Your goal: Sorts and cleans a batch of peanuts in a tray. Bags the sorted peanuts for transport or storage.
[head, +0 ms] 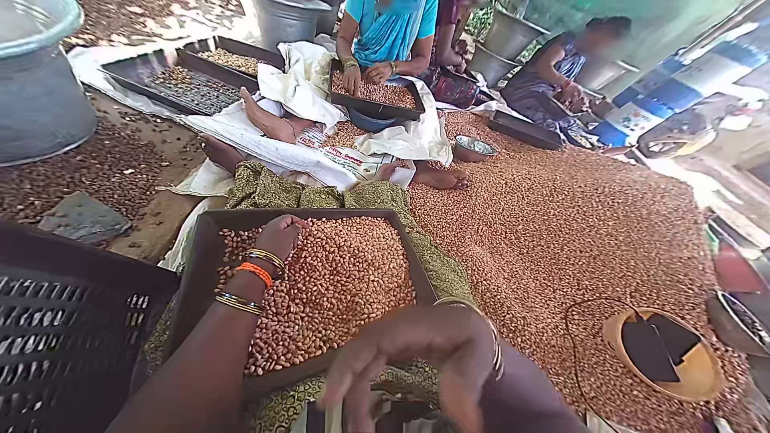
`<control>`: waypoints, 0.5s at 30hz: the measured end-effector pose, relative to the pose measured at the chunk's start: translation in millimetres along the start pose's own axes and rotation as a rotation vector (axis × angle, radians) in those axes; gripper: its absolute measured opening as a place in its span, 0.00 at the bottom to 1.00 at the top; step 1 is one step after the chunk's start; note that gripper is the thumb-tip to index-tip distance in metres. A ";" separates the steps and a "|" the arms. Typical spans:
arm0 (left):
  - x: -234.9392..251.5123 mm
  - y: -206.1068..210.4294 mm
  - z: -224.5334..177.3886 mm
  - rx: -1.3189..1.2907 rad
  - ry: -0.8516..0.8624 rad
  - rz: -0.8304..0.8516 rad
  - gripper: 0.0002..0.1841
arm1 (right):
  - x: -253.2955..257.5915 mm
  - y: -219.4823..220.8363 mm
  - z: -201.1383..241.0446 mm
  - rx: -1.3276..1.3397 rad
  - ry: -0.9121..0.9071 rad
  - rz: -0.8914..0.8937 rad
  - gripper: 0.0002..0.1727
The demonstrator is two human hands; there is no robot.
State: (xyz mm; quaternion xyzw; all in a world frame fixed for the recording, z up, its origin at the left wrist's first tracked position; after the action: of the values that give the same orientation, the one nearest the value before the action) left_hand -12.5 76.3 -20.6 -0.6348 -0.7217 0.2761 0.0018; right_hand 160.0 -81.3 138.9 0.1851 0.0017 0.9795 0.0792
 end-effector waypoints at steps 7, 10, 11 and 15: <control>9.6 -1.0 3.3 -0.024 -0.048 0.057 0.14 | -95.2 -96.4 -119.8 -0.981 1.461 0.046 0.43; 11.3 -2.3 2.9 -0.030 -0.029 0.061 0.15 | -69.0 -81.3 -145.6 -0.915 1.253 0.027 0.41; 12.4 -3.2 3.1 -0.020 -0.027 0.057 0.15 | -56.7 -80.3 -149.9 -0.880 1.107 0.017 0.39; 14.1 -5.0 4.0 -0.002 -0.023 0.042 0.15 | -22.2 -128.0 -129.8 -0.982 0.781 -0.225 0.15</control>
State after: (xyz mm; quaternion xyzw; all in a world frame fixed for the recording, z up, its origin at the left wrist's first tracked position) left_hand -21.2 87.4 -26.8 -0.6466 -0.7083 0.2829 -0.0130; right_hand 153.1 45.0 5.8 -0.2451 -0.3994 0.8471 0.2507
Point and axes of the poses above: each hand's wrist, its own x-axis towards the middle knuckle, its own y-axis out of the palm, z = x × y, the point moved 8 cm from there along x, towards the middle knuckle, and after that the axes turned 6 degrees about -y, right-handed, at the moved point
